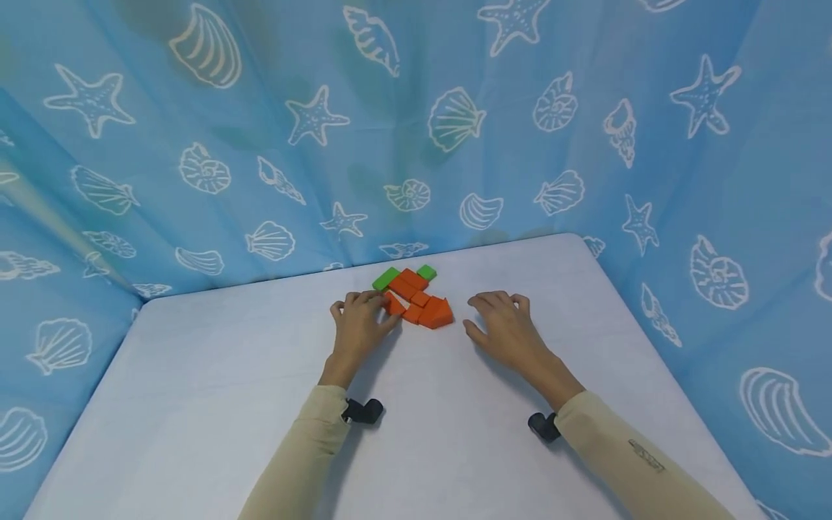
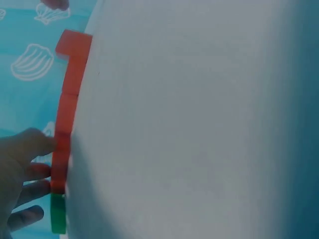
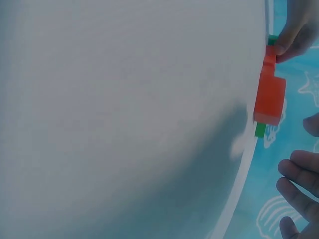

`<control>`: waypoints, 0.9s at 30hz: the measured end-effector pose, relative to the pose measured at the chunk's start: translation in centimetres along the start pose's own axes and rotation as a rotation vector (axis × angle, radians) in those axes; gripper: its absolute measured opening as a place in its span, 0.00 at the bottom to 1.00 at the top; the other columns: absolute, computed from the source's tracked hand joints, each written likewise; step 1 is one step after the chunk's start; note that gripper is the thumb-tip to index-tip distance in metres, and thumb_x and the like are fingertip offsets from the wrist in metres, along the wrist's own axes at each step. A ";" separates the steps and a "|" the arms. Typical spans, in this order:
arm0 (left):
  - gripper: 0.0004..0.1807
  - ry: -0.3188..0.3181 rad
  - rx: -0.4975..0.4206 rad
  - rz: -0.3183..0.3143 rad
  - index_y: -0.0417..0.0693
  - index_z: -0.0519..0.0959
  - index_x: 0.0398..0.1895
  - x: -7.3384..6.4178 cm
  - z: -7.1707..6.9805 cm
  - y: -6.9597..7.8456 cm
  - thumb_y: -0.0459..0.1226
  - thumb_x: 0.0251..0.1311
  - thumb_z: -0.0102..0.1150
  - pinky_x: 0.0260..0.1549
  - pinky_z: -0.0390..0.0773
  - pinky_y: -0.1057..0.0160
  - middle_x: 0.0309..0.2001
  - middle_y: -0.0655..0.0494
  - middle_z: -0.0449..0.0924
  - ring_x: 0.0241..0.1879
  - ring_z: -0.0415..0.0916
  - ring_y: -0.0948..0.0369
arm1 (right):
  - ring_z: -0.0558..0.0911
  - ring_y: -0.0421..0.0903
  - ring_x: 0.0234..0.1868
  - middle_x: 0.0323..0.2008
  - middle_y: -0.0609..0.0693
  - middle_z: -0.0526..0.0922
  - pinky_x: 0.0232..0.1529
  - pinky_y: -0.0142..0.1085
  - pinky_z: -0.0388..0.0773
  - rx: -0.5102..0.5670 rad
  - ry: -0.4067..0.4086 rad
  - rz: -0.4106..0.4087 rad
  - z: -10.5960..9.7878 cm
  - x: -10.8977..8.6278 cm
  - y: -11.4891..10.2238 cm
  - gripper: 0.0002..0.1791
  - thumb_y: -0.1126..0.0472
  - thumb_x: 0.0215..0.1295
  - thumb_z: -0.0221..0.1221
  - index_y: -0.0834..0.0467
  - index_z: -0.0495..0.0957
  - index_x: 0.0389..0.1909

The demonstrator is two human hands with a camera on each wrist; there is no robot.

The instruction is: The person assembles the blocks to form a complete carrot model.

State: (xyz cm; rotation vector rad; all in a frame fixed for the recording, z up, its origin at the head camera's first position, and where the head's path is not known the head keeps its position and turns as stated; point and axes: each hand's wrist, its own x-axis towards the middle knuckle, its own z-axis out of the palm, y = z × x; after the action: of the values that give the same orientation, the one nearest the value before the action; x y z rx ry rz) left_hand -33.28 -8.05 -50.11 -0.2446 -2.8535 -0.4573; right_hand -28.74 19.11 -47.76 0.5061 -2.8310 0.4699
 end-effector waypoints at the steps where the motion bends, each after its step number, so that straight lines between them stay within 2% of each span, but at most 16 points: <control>1: 0.21 -0.007 0.006 0.012 0.53 0.85 0.51 -0.2 -0.1 -0.2 0.53 0.61 0.66 0.57 0.59 0.40 0.58 0.53 0.80 0.57 0.67 0.52 | 0.70 0.58 0.63 0.60 0.59 0.78 0.60 0.62 0.57 0.002 -0.012 0.003 0.1 0.2 -0.2 0.23 0.52 0.67 0.62 0.60 0.78 0.58; 7: 0.21 -0.017 -0.043 0.057 0.53 0.85 0.54 -2.0 -0.9 -1.2 0.51 0.61 0.67 0.53 0.63 0.45 0.58 0.55 0.80 0.55 0.68 0.54 | 0.70 0.58 0.64 0.61 0.59 0.77 0.62 0.63 0.56 0.021 -0.055 0.011 0.5 1.3 -1.2 0.24 0.52 0.67 0.62 0.59 0.77 0.60; 16: 0.20 -0.029 -0.160 0.104 0.54 0.84 0.55 -5.8 -1.8 -2.8 0.47 0.60 0.68 0.50 0.64 0.50 0.58 0.56 0.79 0.56 0.68 0.55 | 0.69 0.58 0.65 0.62 0.58 0.76 0.62 0.63 0.55 0.033 -0.068 0.011 0.9 2.3 -2.2 0.26 0.52 0.65 0.64 0.59 0.75 0.62; 23: 0.19 -0.003 -0.235 0.176 0.54 0.84 0.54 -9.2 -1.8 -3.9 0.46 0.60 0.67 0.46 0.64 0.51 0.58 0.57 0.79 0.55 0.69 0.54 | 0.69 0.58 0.64 0.62 0.59 0.76 0.60 0.63 0.56 0.040 -0.079 -0.002 1.2 3.0 -2.9 0.27 0.52 0.64 0.65 0.60 0.76 0.61; 27: 0.20 -0.012 -0.311 0.207 0.56 0.83 0.56 -10.8 -1.7 -4.4 0.46 0.60 0.67 0.49 0.64 0.50 0.60 0.59 0.78 0.56 0.68 0.55 | 0.69 0.58 0.64 0.62 0.60 0.75 0.60 0.62 0.56 0.031 -0.075 -0.021 1.5 3.5 -3.5 0.31 0.50 0.63 0.66 0.61 0.75 0.62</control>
State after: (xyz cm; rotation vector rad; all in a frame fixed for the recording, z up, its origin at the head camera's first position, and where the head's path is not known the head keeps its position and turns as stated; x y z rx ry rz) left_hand -23.48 -14.10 -52.67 -0.5929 -2.7171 -0.8552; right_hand -30.94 14.43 -47.26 0.5702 -2.8912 0.5015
